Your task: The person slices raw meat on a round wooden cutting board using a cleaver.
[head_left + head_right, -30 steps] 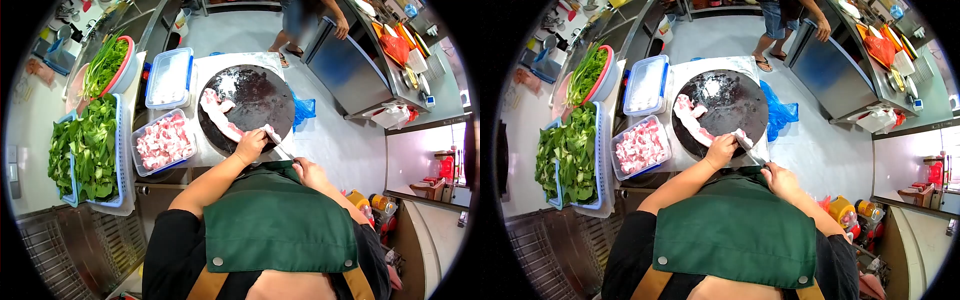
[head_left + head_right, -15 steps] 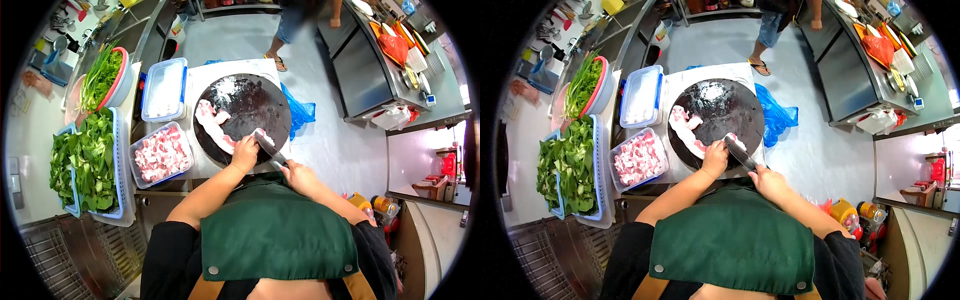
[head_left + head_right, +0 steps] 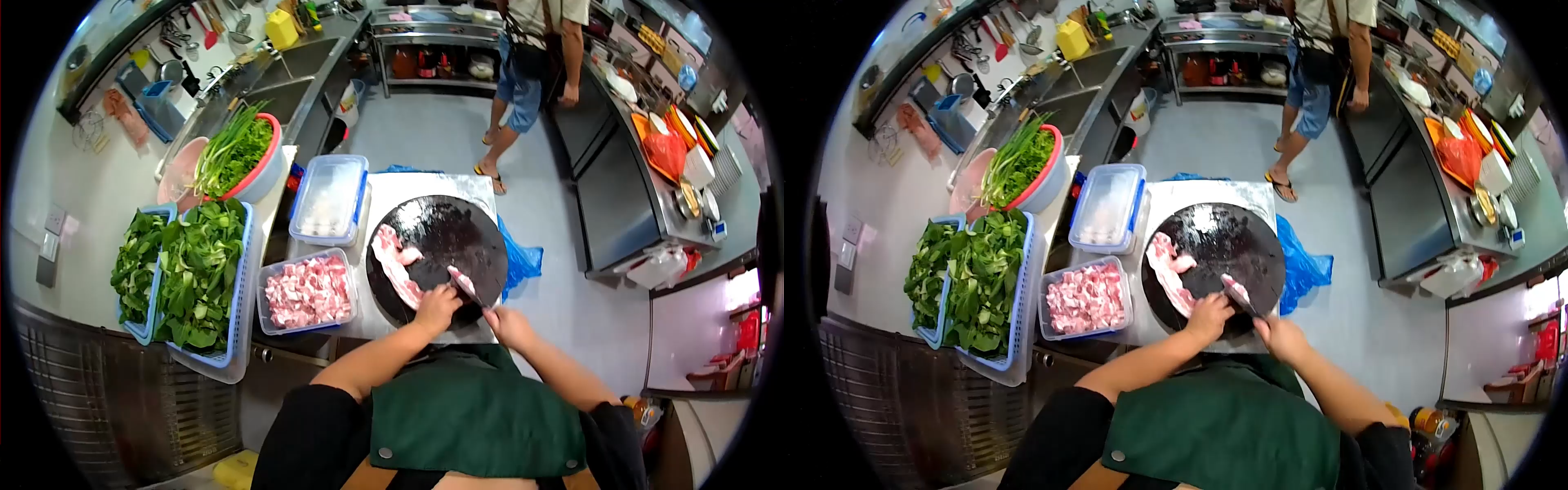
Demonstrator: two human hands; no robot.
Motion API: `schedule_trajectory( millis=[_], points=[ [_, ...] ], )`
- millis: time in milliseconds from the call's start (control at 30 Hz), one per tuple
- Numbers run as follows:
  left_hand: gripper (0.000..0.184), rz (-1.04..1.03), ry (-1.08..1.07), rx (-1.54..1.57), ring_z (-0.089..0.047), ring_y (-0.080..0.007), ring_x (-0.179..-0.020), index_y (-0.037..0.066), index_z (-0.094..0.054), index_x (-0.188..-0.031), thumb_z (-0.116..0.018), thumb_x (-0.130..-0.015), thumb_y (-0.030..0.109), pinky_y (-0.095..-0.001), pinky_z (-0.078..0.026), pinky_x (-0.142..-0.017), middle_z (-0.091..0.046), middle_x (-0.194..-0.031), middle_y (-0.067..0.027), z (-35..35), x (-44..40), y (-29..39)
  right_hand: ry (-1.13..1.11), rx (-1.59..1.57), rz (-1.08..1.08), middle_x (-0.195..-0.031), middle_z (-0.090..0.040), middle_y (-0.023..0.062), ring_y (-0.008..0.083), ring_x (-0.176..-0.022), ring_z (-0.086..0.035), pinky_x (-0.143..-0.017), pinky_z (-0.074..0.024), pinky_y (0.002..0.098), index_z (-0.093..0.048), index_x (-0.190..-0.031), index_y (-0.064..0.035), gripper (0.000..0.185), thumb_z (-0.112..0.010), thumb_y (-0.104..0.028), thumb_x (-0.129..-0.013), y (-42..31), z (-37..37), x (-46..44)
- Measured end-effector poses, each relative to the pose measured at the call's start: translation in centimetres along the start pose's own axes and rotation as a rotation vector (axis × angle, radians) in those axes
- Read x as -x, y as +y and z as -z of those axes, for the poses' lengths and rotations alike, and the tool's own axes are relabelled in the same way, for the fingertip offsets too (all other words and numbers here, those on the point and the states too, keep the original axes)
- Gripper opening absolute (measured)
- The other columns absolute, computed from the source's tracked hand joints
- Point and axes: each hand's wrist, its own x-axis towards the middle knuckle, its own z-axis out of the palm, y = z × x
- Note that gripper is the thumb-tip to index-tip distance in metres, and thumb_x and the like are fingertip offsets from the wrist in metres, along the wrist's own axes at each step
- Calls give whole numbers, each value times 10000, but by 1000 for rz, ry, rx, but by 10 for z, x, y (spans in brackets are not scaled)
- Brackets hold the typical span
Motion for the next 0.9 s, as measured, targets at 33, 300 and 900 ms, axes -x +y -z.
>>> schedule_trajectory(
  millis=[33, 300, 900],
  points=[
    [217, -14, -52, -22, -509, -251, -955, 147, -645, -863, -519, -689, 112, -390, -444, -679, -557, -964, -32, -1, 0, -2, 190, -133, 109, -760, -591, 258, 427, -716, -577, -641, -446, 495, -588, -821, -4, 423, -445, -395, -893, -11, -8, -21],
    [196, -81, 216, 169, -573, -238, -859, 146, -661, -853, -552, -700, 92, -343, -481, -680, -608, -929, -34, 20, -7, 0, 112, -241, 128, -812, -612, 227, 404, -777, -584, -667, -457, 434, -611, -832, -4, 390, -451, -353, -901, -26, 25, -55],
    [191, 3, 16, -74, -499, -211, -883, 147, -654, -850, -520, -714, 155, -355, -417, -693, -571, -906, -3, -3, 10, -4, 73, -16, 250, -753, -613, 237, 430, -716, -589, -639, -467, 489, -576, -875, -13, 354, -501, -358, -878, -19, -11, -44]
  ],
)
